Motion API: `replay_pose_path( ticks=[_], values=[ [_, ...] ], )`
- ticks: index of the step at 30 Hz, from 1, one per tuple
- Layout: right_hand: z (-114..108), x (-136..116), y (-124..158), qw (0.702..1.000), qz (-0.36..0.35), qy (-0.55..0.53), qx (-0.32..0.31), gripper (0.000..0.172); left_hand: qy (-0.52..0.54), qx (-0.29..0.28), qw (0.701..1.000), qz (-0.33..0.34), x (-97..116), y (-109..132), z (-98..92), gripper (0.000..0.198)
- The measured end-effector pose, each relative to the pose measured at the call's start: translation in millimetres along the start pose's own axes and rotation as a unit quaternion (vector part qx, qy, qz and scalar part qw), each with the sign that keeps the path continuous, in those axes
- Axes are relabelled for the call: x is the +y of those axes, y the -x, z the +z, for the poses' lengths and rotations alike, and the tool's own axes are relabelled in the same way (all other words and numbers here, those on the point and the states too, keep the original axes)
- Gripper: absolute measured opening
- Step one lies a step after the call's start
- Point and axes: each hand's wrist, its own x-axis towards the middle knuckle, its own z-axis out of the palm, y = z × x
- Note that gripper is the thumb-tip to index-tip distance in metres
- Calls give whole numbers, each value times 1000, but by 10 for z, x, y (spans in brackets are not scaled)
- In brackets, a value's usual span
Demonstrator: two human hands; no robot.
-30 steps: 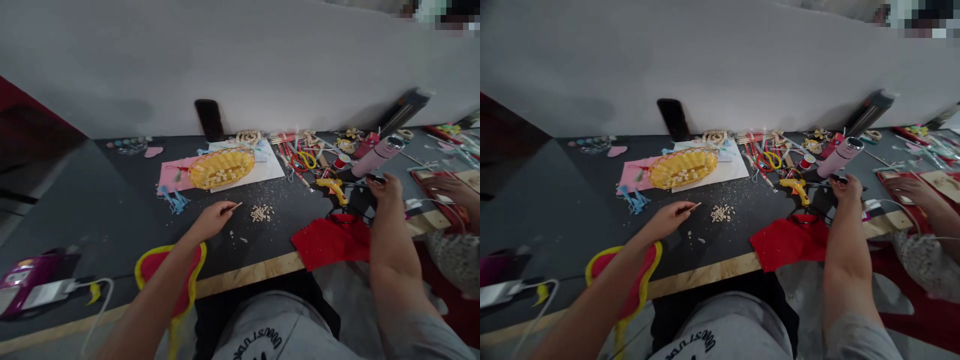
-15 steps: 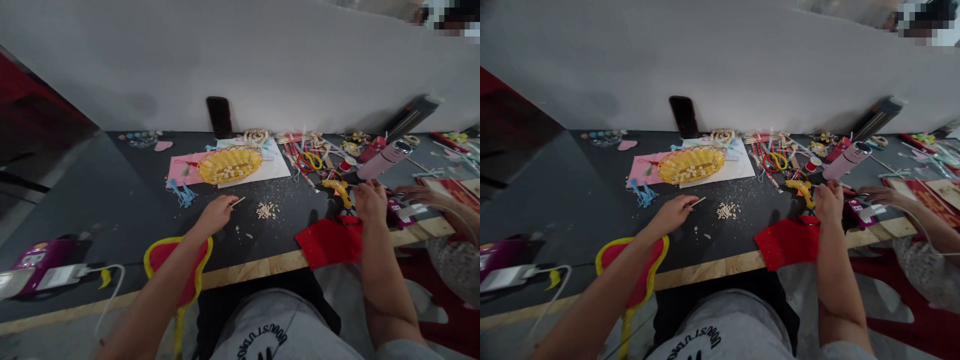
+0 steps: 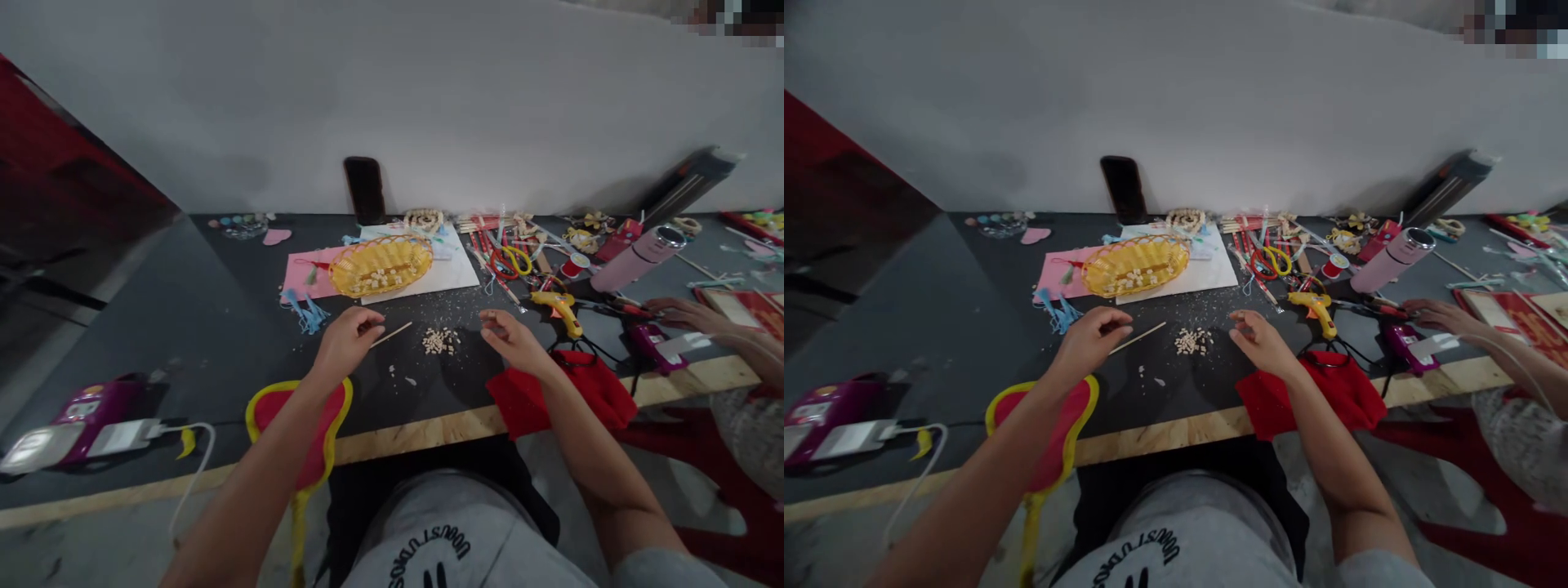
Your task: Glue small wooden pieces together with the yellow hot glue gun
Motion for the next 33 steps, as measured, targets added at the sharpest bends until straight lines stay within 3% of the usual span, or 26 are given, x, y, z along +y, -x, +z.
replay_pose_path(
  ticks=[3, 9, 14, 17, 20, 26, 29, 33],
  values=[
    [64, 22, 81, 1000, -2, 18, -17, 27, -5, 3, 1000, 17, 17, 4, -2, 21],
    [126, 33, 231, 998, -37, 39, 17, 22, -40, -45, 998, 5, 108, 15, 58, 22],
    [159, -3, 277, 997, -55, 54, 11, 19, -46, -65, 997, 7, 132, 22, 110, 23],
    [216, 12, 279, 997, -65, 42, 17, 19, 6, -61, 998, -13, 143, 25, 123, 24],
    [283, 68, 277, 997, -63, 38, 35, 19, 101, -64, 990, -77, 152, 28, 129, 27],
    [326, 156, 257, 996, -51, 50, 47, 17, 283, -72, 936, -194, 184, 20, 142, 40],
    [321, 152, 246, 996, -53, 50, 56, 16, 311, -72, 926, -201, 212, 10, 166, 42],
    [323, 133, 237, 995, -58, 54, 63, 15, 278, -58, 940, -191, 213, 0, 198, 39]
  ],
)
